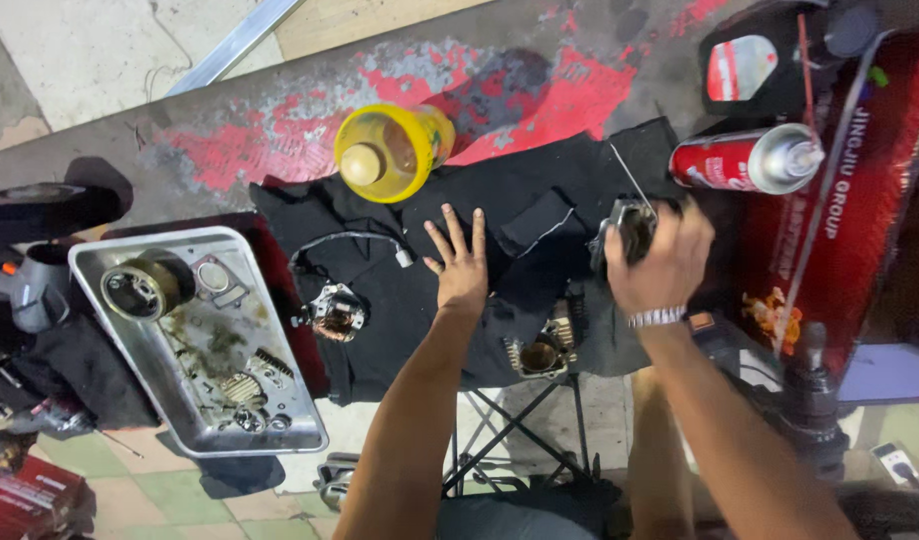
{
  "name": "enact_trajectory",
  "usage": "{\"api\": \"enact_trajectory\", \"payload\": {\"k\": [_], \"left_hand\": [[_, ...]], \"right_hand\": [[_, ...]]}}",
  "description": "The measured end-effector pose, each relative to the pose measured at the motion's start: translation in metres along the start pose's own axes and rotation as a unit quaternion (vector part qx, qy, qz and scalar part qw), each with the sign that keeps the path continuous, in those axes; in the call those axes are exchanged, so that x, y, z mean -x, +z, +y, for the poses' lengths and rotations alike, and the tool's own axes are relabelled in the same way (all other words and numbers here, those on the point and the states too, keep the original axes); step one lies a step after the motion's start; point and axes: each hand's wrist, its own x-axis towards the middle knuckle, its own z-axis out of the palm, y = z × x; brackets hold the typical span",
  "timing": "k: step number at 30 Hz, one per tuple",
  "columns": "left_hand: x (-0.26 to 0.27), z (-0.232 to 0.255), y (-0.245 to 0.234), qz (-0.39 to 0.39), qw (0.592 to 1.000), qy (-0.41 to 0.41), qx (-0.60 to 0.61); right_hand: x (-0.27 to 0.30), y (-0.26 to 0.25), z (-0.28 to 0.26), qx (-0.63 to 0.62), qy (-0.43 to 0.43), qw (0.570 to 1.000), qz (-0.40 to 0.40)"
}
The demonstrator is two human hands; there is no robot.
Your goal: The person is working on a disassembled engine cylinder head, using a screwdriver to remove small components and place them into a metal tray. They handle the cylinder head and other engine parts, occasionally adjusting their position and the placement of the parts on the work surface.
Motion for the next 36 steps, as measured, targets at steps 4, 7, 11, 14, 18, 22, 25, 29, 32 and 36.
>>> {"api": "enact_trajectory", "payload": {"k": [4,7,11,14,18,22,25,29,32,36], "left_hand": [[0.0,-0.003,0.0,0.014,1.0,-0.006,0.012],[-0.002,0.002,-0.001,0.035,0.999,-0.003,0.016],[0.011,-0.008,-0.011,0.063,0.997,0.022,0.035],[0.023,-0.036,-0.015,0.147,0.963,0.071,0.217],[0.022,-0.099,-0.018,0.217,0.974,0.031,0.05],[0.039,-0.167,-0.022,0.232,0.97,0.032,-0.068],[0.063,-0.204,-0.029,0.253,0.966,0.014,-0.06],[0.087,-0.222,-0.031,0.227,0.973,0.029,-0.02],[0.102,-0.224,-0.022,0.216,0.975,0.048,-0.023],[0.121,-0.22,-0.008,0.241,0.968,0.063,-0.024]], "right_hand": [[-0.018,0.022,0.001,0.036,-0.076,0.996,-0.016],[-0.02,0.028,0.002,0.044,-0.101,0.994,-0.016],[-0.022,0.026,0.003,0.027,-0.108,0.994,-0.019],[-0.015,0.028,0.003,0.033,-0.117,0.992,-0.02],[-0.012,0.032,0.01,0.042,-0.127,0.991,-0.021],[-0.01,0.033,0.014,0.047,-0.125,0.99,-0.041],[-0.007,0.039,0.019,0.056,-0.119,0.99,-0.044],[-0.004,0.044,0.029,0.073,-0.115,0.989,-0.061],[-0.001,0.049,0.038,0.084,-0.121,0.987,-0.063],[0.001,0.052,0.04,0.09,-0.123,0.986,-0.061]]}}
